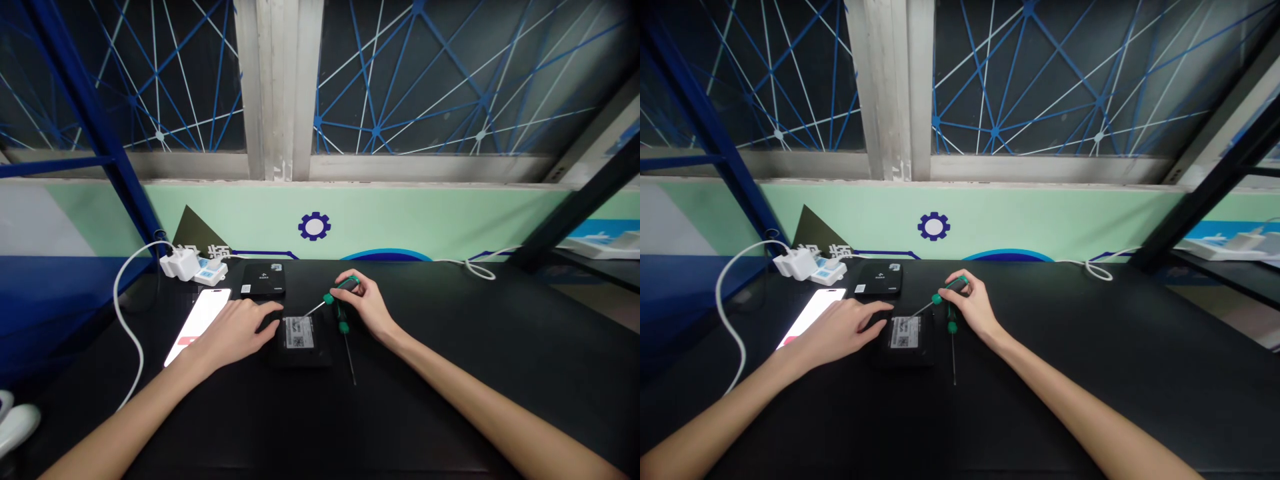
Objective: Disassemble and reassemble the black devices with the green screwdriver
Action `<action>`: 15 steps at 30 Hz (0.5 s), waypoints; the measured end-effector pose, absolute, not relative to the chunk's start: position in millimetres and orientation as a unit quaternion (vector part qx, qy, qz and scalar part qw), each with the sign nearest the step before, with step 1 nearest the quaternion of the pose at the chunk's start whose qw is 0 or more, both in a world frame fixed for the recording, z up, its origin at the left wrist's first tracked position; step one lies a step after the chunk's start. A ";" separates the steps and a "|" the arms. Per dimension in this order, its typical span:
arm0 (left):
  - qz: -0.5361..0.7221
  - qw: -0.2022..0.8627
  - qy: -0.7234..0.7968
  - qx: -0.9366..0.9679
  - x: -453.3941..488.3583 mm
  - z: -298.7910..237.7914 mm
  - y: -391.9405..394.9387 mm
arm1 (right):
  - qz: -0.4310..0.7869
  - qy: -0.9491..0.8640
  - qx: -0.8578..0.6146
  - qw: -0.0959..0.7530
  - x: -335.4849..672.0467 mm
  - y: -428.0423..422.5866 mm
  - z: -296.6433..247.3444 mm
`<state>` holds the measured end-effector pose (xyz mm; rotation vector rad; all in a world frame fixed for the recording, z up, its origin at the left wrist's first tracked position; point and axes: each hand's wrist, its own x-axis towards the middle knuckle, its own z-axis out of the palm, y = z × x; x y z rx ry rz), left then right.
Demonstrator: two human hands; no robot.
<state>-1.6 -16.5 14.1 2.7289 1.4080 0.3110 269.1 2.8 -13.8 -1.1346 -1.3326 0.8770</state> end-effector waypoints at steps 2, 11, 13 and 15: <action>0.092 0.028 0.459 0.883 -1.6 13.7 -16.7 | 0.385 -0.573 -0.471 0.549 269.2 2.0 -13.5; 0.081 0.037 0.459 0.884 -1.8 12.1 -15.9 | 0.350 -0.577 -0.468 0.571 281.2 7.3 -6.3; 0.081 0.037 0.458 0.884 -1.9 12.1 -16.0 | 0.325 -0.577 -0.476 0.579 286.2 9.8 -3.4; 0.082 0.037 0.459 0.884 -1.8 12.3 -16.3 | 0.304 -0.579 -0.480 0.585 291.1 12.3 -1.6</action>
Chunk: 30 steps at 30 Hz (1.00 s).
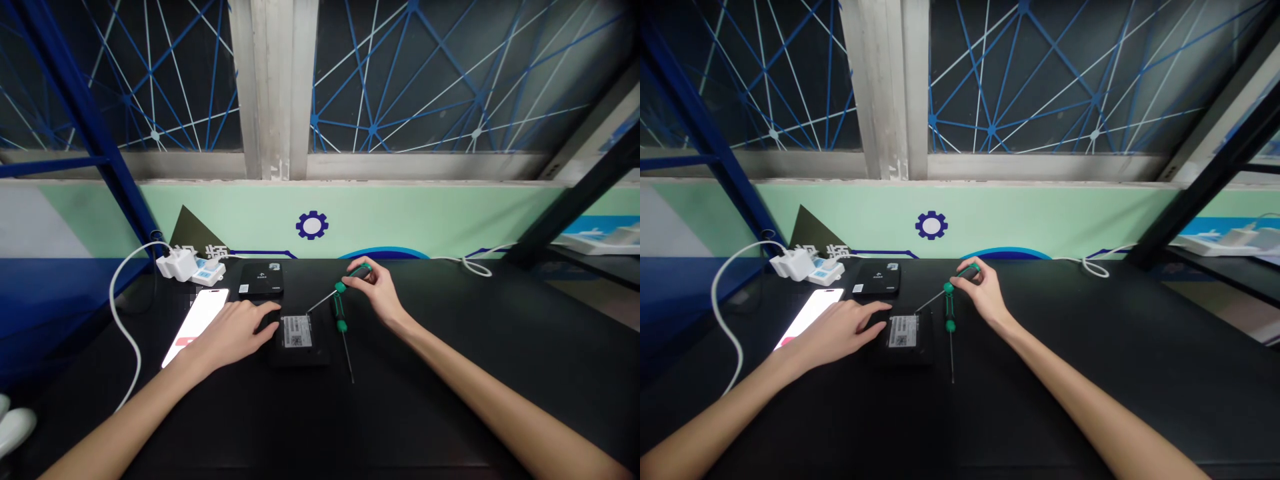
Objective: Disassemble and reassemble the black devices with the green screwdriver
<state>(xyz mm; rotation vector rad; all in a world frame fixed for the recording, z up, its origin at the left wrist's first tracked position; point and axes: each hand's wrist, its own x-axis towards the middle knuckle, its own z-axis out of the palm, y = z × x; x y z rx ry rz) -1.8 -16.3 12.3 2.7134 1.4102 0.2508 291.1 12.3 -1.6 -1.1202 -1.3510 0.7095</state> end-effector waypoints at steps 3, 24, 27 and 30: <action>0.080 0.039 0.461 0.883 -1.8 13.0 -16.8 | 0.288 -0.585 -0.474 0.591 296.9 15.5 -1.1; 0.078 0.054 0.462 0.882 -2.5 14.9 -17.1 | 0.211 -0.629 -0.488 0.567 301.7 19.8 -4.2; 0.077 0.055 0.463 0.881 -2.7 14.1 -16.0 | 0.186 -0.626 -0.484 0.582 302.4 19.1 -4.7; 0.074 0.053 0.466 0.880 -3.1 12.5 -14.8 | 0.188 -0.614 -0.490 0.590 300.3 17.0 -4.0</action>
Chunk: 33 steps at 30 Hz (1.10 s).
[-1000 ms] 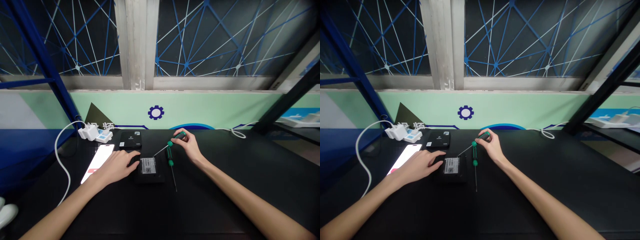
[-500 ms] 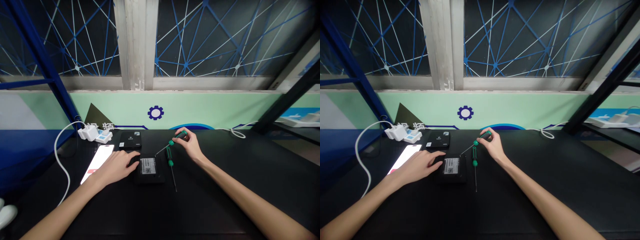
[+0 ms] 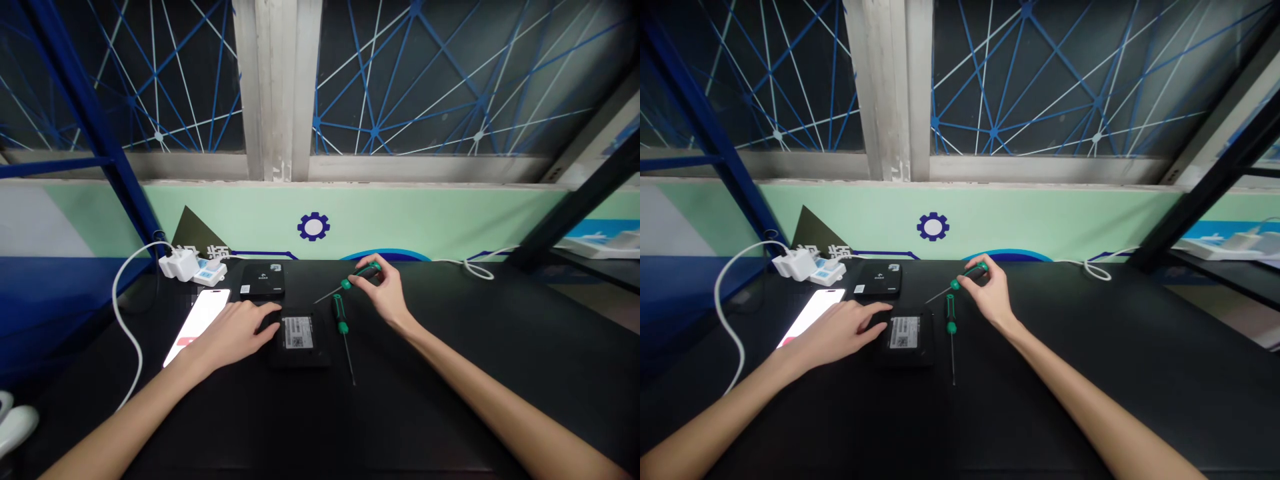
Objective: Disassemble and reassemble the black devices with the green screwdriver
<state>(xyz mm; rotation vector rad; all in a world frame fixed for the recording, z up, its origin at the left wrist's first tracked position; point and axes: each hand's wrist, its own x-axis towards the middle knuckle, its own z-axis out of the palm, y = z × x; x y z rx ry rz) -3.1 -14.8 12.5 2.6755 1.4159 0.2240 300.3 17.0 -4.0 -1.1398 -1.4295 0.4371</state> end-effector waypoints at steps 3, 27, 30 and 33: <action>0.071 0.053 0.469 0.879 -3.6 11.4 -14.7 | 0.206 -0.613 -0.488 0.586 295.1 13.8 -3.9; 0.064 0.050 0.471 0.879 -1.7 15.2 -17.2 | 0.410 -0.623 -0.418 0.519 275.1 -2.2 -4.5; 0.063 0.052 0.470 0.879 -2.0 14.9 -17.2 | 0.409 -0.619 -0.411 0.529 280.4 1.9 -5.0; 0.063 0.053 0.468 0.880 -2.4 14.4 -16.8 | 0.410 -0.618 -0.406 0.534 284.3 4.8 -6.8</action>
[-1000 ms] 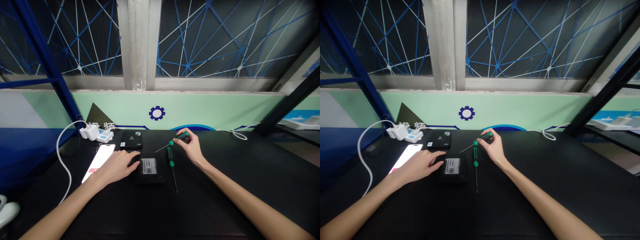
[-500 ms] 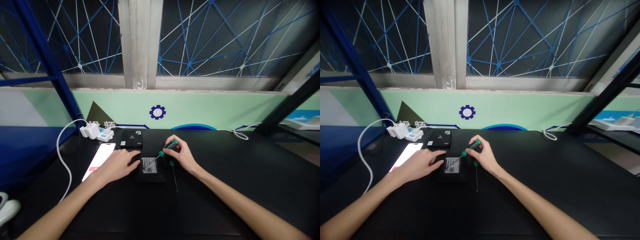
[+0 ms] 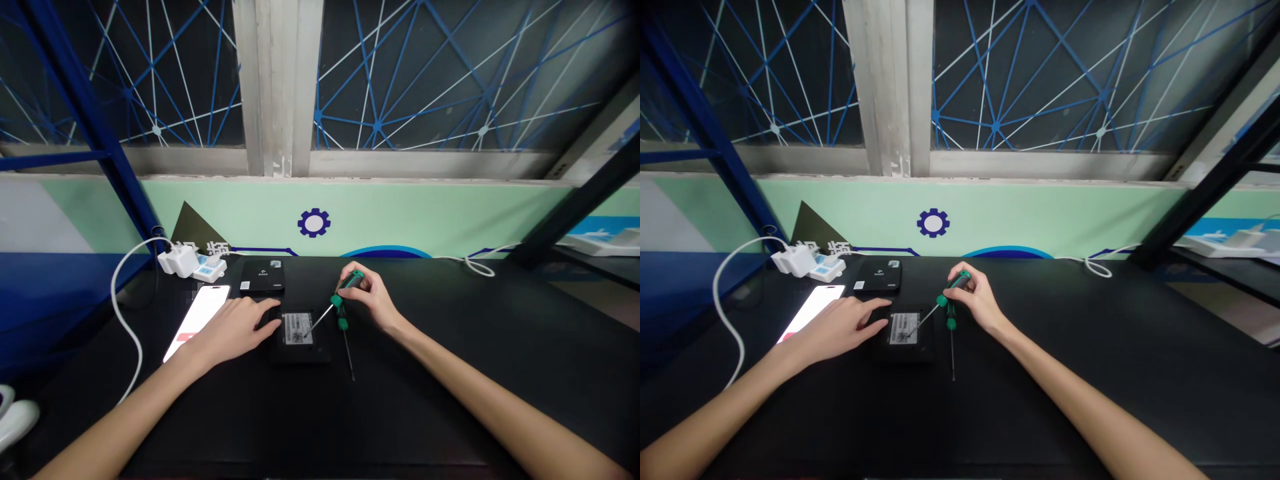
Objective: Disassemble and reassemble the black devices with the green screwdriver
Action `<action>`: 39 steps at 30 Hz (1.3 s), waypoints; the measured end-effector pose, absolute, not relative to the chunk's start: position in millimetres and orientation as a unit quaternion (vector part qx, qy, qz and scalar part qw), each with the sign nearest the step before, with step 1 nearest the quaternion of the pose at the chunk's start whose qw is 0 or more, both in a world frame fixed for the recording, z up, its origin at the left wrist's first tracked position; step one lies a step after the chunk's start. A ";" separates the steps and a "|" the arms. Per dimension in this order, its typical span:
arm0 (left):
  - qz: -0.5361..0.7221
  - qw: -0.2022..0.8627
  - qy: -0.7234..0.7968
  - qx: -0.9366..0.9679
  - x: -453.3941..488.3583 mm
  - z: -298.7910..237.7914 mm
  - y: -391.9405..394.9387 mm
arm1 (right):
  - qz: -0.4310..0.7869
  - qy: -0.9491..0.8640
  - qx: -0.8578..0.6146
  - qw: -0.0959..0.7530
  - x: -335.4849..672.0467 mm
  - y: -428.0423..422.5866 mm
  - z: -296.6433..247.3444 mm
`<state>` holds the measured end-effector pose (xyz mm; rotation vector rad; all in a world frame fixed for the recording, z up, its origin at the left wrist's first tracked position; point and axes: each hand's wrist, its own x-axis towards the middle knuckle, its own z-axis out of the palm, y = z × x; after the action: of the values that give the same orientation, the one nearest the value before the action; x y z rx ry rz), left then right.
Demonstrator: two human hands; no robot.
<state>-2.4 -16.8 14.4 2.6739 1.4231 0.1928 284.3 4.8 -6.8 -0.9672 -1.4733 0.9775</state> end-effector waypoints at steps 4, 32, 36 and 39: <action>0.071 0.050 0.466 0.881 -2.8 14.5 -16.6 | 0.423 -0.617 -0.395 0.534 285.8 5.4 -8.4; 0.065 0.061 0.468 0.879 -2.7 15.2 -17.3 | 0.433 -0.620 -0.392 0.524 288.0 6.5 -9.8; 0.072 0.062 0.465 0.880 -3.5 13.9 -16.2 | 0.422 -0.626 -0.403 0.517 285.7 5.0 -7.9; 0.072 0.063 0.465 0.880 -3.4 13.1 -15.6 | 0.400 -0.636 -0.414 0.514 283.5 3.5 -4.9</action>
<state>-3.4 -15.6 13.1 2.6591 1.4064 0.2182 283.5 3.5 -4.9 -0.9957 -1.5285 0.9621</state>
